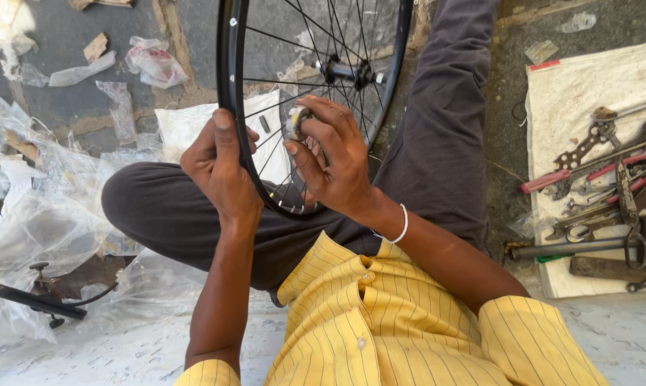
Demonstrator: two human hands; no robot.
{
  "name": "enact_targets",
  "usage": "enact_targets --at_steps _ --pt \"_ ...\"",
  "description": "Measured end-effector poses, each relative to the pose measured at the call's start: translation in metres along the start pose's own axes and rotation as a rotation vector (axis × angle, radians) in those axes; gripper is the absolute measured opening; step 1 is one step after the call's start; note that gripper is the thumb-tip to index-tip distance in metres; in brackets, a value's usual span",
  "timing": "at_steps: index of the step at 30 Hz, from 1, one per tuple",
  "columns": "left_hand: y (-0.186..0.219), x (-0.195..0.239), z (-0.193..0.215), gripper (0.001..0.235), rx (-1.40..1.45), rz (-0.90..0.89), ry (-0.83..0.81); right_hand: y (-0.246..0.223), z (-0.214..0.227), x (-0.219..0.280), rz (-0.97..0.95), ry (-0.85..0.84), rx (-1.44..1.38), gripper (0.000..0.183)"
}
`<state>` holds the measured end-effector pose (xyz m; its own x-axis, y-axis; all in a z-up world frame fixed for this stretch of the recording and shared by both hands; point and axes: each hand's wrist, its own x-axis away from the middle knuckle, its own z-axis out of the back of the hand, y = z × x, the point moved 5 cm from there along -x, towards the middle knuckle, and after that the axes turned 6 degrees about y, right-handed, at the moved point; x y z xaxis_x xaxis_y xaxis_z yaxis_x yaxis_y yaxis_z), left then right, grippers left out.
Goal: The person sits on the ground and works on a bicycle wheel, using a small tool to tighten or adjust the spokes. They rotate the wheel to access different sections and continue the process methodically.
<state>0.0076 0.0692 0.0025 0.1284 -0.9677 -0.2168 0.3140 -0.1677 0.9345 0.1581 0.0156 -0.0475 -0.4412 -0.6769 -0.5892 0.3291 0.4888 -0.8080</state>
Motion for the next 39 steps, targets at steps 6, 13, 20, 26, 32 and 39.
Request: enact_targets --at_steps 6,13,20,26,32,39 --pt "-0.010 0.011 0.002 0.052 0.026 -0.140 0.014 0.007 -0.014 0.008 -0.190 -0.088 -0.210 0.038" --pt "-0.027 0.009 0.022 0.051 0.070 -0.149 0.029 0.022 -0.037 -0.006 -0.138 -0.323 -0.166 0.030" --pt "-0.029 0.014 0.026 0.049 0.019 -0.185 0.029 0.007 -0.052 -0.007 -0.278 -0.310 -0.238 0.029" --pt "-0.022 -0.007 0.022 0.049 -0.017 -0.231 -0.017 0.014 -0.052 -0.007 -0.293 -0.185 -0.281 0.027" --pt "-0.022 -0.021 0.015 0.047 -0.033 -0.223 -0.056 0.024 -0.052 -0.014 -0.355 -0.180 -0.246 0.028" --pt "-0.025 -0.021 0.019 0.043 0.120 -0.106 -0.023 0.030 -0.058 -0.027 -0.313 -0.468 -0.518 0.048"
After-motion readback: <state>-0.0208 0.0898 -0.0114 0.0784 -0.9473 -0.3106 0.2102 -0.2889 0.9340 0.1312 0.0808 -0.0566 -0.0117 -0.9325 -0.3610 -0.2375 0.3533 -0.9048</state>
